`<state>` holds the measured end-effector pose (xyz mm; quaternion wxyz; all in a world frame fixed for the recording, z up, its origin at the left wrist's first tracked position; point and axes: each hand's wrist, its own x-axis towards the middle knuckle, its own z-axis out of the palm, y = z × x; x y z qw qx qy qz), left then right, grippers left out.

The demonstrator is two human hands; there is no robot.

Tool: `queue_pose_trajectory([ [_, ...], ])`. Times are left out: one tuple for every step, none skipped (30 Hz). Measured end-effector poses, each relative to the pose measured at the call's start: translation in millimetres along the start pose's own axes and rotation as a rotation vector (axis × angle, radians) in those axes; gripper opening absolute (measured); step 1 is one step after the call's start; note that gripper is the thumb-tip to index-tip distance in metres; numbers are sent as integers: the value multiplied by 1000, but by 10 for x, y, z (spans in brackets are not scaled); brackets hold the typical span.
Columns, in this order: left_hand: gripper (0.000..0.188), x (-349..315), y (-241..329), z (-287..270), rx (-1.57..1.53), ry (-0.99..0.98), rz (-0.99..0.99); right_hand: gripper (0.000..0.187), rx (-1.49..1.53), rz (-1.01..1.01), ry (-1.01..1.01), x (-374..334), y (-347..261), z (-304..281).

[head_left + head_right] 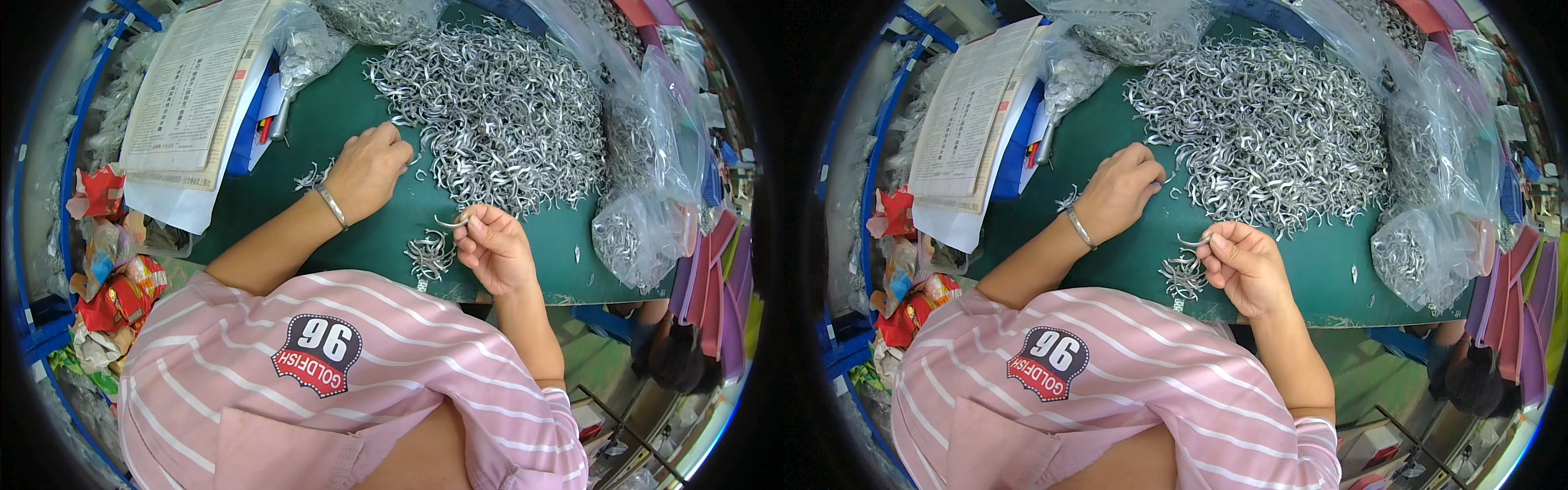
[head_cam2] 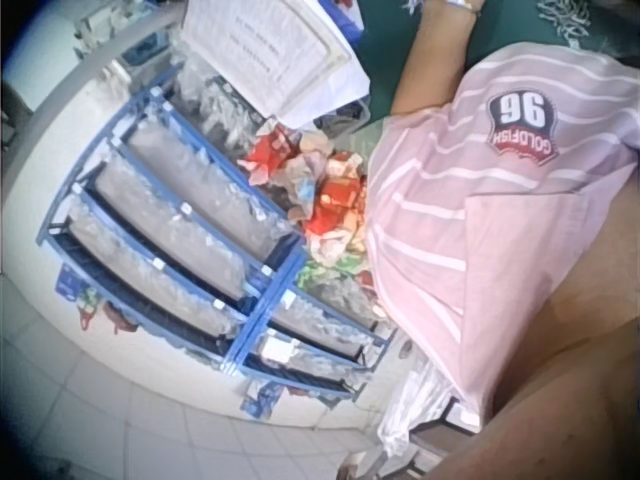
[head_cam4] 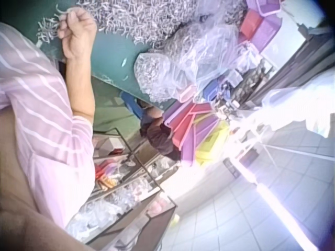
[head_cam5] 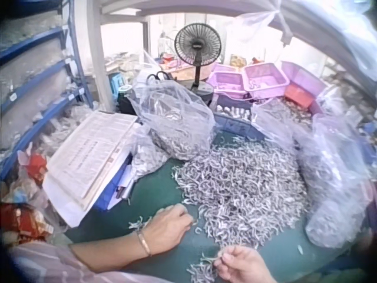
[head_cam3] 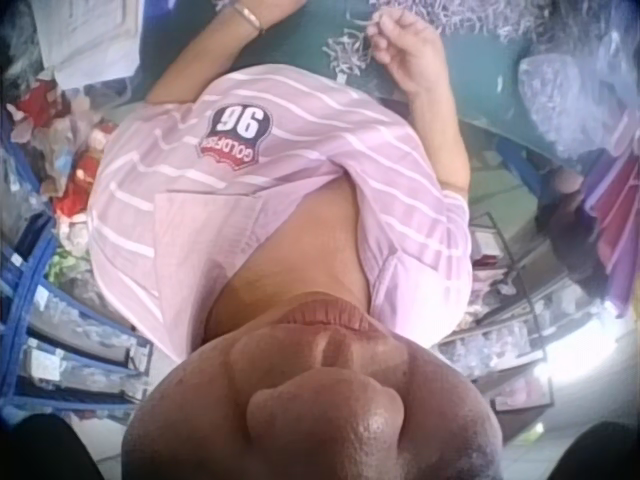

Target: The person sorts through a large pile of small, curved metal hooks on a green table, picking them up and organizing them into smaller groups or plastic bags.

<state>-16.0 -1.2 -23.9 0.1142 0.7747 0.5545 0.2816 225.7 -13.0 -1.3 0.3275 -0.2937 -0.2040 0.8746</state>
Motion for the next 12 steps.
queue_pose_trajectory([
  [14,11,-27,-3,12,-2,5,11,25,2,4,-4,10,5],
  [13,1,-57,-7,22,-6,7,11,40,11,-1,0,13,9],
  [12,-10,-68,-4,31,-11,10,11,-13,0,9,-5,20,10],
  [11,-18,-49,-4,-36,-2,-10,11,-65,-11,19,-13,28,9],
  [10,-16,-23,-37,-99,8,-28,11,-118,-23,26,-8,32,12],
  [8,-13,9,-74,-161,18,-47,9,-269,-37,33,-29,32,-13],
  [7,-11,68,-125,-282,-36,-137,8,-556,-123,-4,-55,47,-5],
  [6,-10,138,-182,-398,-88,-228,7,-844,-211,-46,-76,58,8],
  [6,-12,170,-210,-515,-139,-320,7,-1130,-301,-89,-83,56,35],
  [7,-17,162,-210,-590,-177,-370,6,-1193,-270,-78,-87,23,102],
  [8,-32,161,-203,-671,-218,-418,6,-1225,-325,-68,-88,24,108],
  [9,-60,144,-182,-751,-259,-467,6,-1257,-380,-57,-76,19,110],
])
